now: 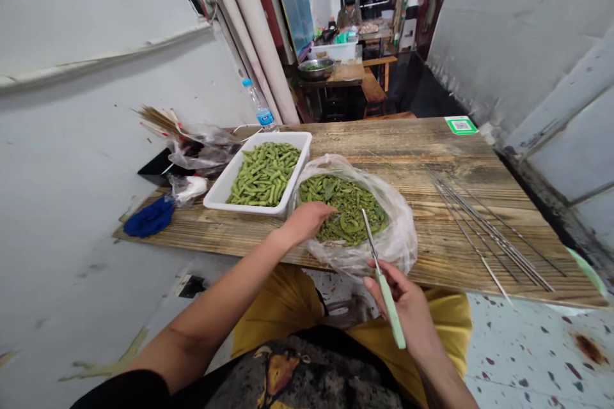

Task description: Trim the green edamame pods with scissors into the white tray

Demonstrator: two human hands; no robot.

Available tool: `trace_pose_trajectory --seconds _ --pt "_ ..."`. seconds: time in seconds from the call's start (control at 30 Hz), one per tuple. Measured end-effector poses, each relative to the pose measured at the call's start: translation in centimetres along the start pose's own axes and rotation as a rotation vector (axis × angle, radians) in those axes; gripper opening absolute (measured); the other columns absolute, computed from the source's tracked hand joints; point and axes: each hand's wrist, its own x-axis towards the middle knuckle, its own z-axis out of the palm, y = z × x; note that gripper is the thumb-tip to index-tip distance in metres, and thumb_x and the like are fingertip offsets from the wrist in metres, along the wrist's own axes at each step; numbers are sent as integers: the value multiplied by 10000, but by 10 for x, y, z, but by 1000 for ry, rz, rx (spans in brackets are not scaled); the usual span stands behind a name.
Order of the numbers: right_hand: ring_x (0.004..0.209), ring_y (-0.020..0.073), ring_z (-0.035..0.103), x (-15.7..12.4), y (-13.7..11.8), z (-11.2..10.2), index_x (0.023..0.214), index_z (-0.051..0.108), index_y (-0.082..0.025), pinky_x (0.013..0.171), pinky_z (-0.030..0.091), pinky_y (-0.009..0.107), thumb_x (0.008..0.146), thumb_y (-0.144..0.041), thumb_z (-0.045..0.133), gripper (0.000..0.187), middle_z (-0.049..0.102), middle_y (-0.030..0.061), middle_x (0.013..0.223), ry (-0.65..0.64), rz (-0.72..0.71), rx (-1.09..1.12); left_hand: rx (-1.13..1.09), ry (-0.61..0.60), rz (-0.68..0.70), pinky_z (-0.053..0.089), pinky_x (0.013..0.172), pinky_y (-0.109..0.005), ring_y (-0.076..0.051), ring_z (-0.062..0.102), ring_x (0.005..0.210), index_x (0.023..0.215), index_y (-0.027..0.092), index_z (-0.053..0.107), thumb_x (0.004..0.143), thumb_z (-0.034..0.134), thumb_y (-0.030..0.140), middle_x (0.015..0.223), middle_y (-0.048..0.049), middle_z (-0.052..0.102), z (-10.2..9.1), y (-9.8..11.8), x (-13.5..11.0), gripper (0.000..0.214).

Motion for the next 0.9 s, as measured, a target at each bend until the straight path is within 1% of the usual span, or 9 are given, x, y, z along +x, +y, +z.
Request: trace_pose_trajectory --seconds 0.13,0.2,0.27,0.33,0.4,0.53,0.63,0.77,0.9 --pt "437 87 372 0 7 -5 1138 606 -128 425 290 227 638 -512 756 648 456 -73 500 -9 -7 3 257 -169 7 471 766 -291 -220 629 881 918 116 706 833 445 92 1005 -156 640 -8 -6 13 276" --pt "437 87 365 2 10 -8 1147 587 -127 425 291 229 660 -518 742 644 439 -78 498 -17 -12 11 292 -177 19 466 751 -281 -214 626 868 884 96 700 834 447 94 1018 -167 632 -12 -7 15 258" --pt "440 90 368 4 12 -11 1163 569 -134 430 303 231 698 -536 708 630 429 -79 496 -24 -22 19 237 -127 51 458 782 -282 -212 619 893 873 99 695 835 475 120 1006 -154 645 -14 -7 16 225" --pt "455 99 398 5 9 -11 1166 562 -153 442 330 231 726 -559 670 609 445 -72 507 -39 -39 15 64 -34 80 450 817 -282 -199 615 902 902 126 693 841 506 167 969 -111 670 -12 -7 15 201" --pt "479 111 441 6 4 -9 1145 564 -176 454 358 231 740 -581 640 578 472 -62 527 -82 -50 -8 -184 42 53 457 785 -263 -168 623 823 927 142 688 835 535 212 893 -65 687 -7 -6 14 191" --pt "490 108 461 6 -4 2 1028 562 -195 450 373 215 769 -602 587 484 474 -61 546 -197 -45 -72 -634 54 -122 429 561 -210 -102 556 520 916 110 664 802 566 220 604 15 612 10 -1 9 186" --pt "444 87 425 10 -4 9 940 539 -192 405 343 201 754 -635 578 482 444 -75 557 -238 -14 -60 -858 66 -224 368 455 -186 -78 487 408 859 106 641 790 587 251 474 58 515 16 3 7 169" --pt "420 74 413 20 -17 8 938 533 -191 374 337 196 758 -639 569 485 455 -71 592 -231 -18 -40 -1168 73 -262 330 382 -173 -69 495 383 932 118 587 753 648 357 556 42 577 5 5 7 304" --pt "435 81 432 27 -41 5 959 527 -186 386 360 198 720 -645 606 524 462 -72 582 -208 -84 -91 -1277 89 -219 302 355 -157 -55 493 378 834 117 566 767 608 454 572 19 583 -10 5 4 345"
